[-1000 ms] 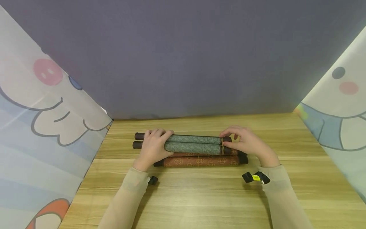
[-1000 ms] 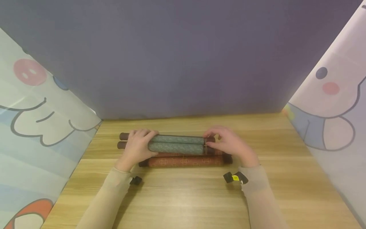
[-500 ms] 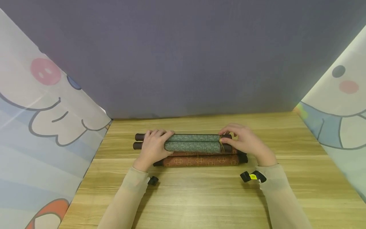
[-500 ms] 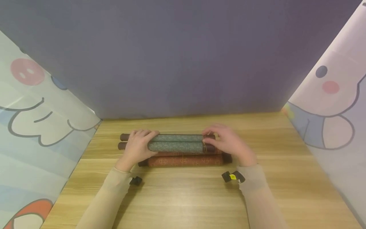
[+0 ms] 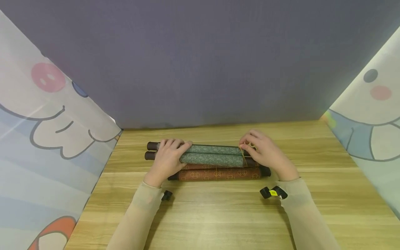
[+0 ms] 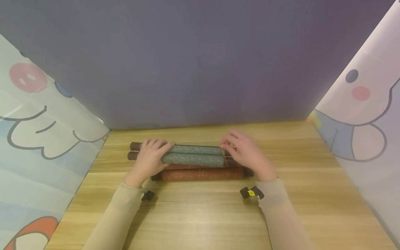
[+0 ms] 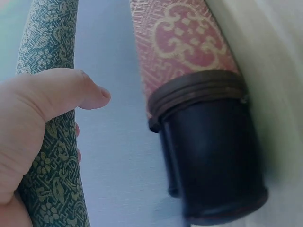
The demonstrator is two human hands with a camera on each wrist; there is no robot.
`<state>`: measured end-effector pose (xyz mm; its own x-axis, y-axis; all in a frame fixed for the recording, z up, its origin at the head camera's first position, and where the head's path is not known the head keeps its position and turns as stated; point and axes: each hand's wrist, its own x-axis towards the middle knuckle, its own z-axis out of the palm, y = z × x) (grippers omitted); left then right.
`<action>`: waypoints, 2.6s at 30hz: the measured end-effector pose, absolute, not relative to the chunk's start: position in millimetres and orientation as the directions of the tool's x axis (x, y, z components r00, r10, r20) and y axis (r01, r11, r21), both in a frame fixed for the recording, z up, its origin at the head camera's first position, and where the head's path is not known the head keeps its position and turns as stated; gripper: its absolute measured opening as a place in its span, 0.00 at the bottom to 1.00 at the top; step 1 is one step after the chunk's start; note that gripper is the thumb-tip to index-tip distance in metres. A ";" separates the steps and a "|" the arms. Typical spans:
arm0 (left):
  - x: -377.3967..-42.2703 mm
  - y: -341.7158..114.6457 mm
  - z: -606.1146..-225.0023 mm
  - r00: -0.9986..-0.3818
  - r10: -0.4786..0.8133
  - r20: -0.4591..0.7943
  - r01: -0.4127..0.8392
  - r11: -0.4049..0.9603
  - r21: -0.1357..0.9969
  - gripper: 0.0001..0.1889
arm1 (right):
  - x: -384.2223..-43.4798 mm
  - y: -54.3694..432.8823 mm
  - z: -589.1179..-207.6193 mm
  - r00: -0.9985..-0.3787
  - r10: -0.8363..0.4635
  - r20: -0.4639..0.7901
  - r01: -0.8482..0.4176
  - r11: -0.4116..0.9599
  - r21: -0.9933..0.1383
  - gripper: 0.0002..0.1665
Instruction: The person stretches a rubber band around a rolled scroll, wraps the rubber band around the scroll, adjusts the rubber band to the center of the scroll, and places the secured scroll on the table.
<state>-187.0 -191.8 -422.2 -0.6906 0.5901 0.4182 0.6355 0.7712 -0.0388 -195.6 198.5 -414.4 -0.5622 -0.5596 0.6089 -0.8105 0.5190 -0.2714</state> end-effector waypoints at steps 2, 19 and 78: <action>-185.3 -190.4 -418.5 -0.672 0.608 0.424 0.647 0.759 -0.063 0.47 | -195.5 198.4 -414.2 -0.577 -0.552 0.601 -0.798 0.536 -0.274 0.09; -183.9 -187.1 -418.7 -0.540 0.689 0.484 0.700 0.686 -0.196 0.48 | -184.4 192.5 -400.3 -0.829 -0.420 0.369 -0.558 0.657 -0.506 0.05; -183.5 -182.7 -434.1 -0.642 0.460 0.614 0.559 0.828 -0.035 0.47 | -180.6 188.2 -390.0 -0.673 -0.363 0.644 -0.695 0.609 -0.382 0.09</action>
